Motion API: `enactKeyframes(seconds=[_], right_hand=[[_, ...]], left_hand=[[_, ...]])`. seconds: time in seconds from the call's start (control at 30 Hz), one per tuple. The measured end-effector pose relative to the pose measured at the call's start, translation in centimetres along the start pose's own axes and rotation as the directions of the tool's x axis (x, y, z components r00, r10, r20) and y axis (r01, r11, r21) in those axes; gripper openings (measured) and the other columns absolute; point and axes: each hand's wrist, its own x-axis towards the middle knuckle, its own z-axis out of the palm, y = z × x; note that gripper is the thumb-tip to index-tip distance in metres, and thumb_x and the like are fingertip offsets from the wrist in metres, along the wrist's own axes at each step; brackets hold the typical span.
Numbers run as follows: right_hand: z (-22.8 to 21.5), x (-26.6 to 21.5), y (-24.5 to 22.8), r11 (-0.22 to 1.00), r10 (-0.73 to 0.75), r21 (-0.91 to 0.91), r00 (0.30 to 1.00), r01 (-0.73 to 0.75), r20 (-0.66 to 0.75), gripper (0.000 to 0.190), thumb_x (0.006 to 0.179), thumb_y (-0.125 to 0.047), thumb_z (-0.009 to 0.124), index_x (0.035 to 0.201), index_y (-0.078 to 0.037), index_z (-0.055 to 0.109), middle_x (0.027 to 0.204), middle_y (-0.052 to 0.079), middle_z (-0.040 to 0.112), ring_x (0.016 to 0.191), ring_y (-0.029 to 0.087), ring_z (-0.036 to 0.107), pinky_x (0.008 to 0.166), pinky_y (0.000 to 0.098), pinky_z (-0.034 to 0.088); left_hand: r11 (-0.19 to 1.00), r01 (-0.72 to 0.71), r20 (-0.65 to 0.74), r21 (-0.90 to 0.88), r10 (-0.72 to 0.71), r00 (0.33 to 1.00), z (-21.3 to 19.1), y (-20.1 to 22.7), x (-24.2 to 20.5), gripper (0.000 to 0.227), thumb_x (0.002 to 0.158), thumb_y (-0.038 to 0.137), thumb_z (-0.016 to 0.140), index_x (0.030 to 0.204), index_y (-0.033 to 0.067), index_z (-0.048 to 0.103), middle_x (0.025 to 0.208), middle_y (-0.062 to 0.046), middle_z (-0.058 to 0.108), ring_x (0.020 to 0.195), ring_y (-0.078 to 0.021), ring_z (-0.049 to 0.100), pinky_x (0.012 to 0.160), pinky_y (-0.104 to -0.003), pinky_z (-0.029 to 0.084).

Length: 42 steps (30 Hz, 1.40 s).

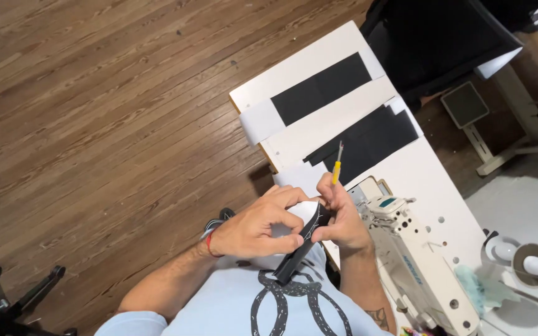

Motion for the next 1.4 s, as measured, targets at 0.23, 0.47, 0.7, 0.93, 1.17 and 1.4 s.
enactKeyframes(seconds=[0.23, 0.47, 0.7, 0.93, 1.17, 1.4], right_hand=[[-3.1, 0.3, -1.3, 0.998, -0.068, -0.003, 0.998, 0.068, 0.012, 0.086, 0.075, 0.000, 0.112, 0.113, -0.016, 0.036, 0.069, -0.001, 0.059, 0.059, 0.009, 0.046, 0.055, 0.0202, 0.041], [-4.9, 1.3, -4.2, 0.997, -0.072, 0.013, 0.997, 0.072, 0.014, 0.086, 0.074, 0.002, 0.111, 0.114, -0.016, 0.037, 0.068, 0.000, 0.061, 0.056, 0.008, 0.046, 0.055, 0.0206, 0.042], [-6.3, 2.2, -5.0, 0.995, -0.074, 0.073, 0.997, 0.073, 0.005, 0.086, 0.074, 0.003, 0.111, 0.114, -0.015, 0.037, 0.068, 0.001, 0.062, 0.056, 0.009, 0.048, 0.055, 0.0208, 0.042], [-5.9, 3.6, -6.7, 0.997, 0.072, 0.035, 0.997, -0.071, -0.022, 0.082, 0.086, -0.026, 0.110, 0.112, -0.022, 0.033, 0.081, -0.014, 0.042, 0.068, -0.002, 0.043, 0.055, 0.0180, 0.028], [-6.8, 6.1, -6.5, 0.991, 0.081, 0.105, 0.996, -0.077, -0.029, 0.082, 0.086, -0.022, 0.110, 0.112, -0.022, 0.032, 0.087, -0.006, 0.056, 0.074, 0.001, 0.053, 0.059, 0.0185, 0.037], [-9.2, 9.8, -0.1, 0.996, -0.048, 0.063, 0.979, 0.061, -0.199, 0.087, 0.077, -0.016, 0.115, 0.118, -0.018, 0.038, 0.116, 0.013, 0.081, 0.102, 0.013, 0.077, 0.080, 0.0220, 0.059]], left_hand=[[0.999, -0.036, 0.025, 0.029, 0.036, 0.999, 0.2, -0.6, 3.6, 0.038, 0.108, 0.028, 0.074, 0.075, 0.0157, 0.060, 0.116, -0.008, 0.061, 0.098, -0.0278, 0.057, 0.089, -0.041, 0.038], [0.999, -0.044, 0.010, 0.003, 0.044, 0.999, 0.9, -1.0, 7.2, 0.037, 0.107, 0.027, 0.074, 0.074, 0.0146, 0.061, 0.113, -0.008, 0.060, 0.096, -0.0276, 0.055, 0.088, -0.041, 0.038], [1.000, -0.025, 0.029, 0.020, 0.024, 0.999, 0.8, -1.2, 9.6, 0.036, 0.107, 0.026, 0.075, 0.074, 0.0146, 0.062, 0.114, -0.009, 0.063, 0.096, -0.0290, 0.057, 0.088, -0.043, 0.039], [0.999, 0.044, 0.060, 0.026, -0.046, 0.997, 0.3, -2.1, 11.2, 0.023, 0.105, 0.024, 0.072, 0.084, 0.0131, 0.075, 0.107, -0.005, 0.061, 0.104, -0.0269, 0.060, 0.103, -0.046, 0.041], [0.989, 0.084, 0.038, -0.119, -0.080, 0.996, -1.9, -4.3, 12.3, 0.043, 0.113, 0.043, 0.068, 0.083, 0.0130, 0.072, 0.105, -0.005, 0.055, 0.100, -0.0236, 0.056, 0.100, -0.042, 0.043], [0.977, 0.133, 0.173, -0.167, -0.103, 0.979, -8.2, -10.6, 13.0, 0.031, 0.113, 0.040, 0.075, 0.095, 0.0159, 0.081, 0.131, -0.012, 0.063, 0.122, -0.0295, 0.065, 0.111, -0.040, 0.047]])
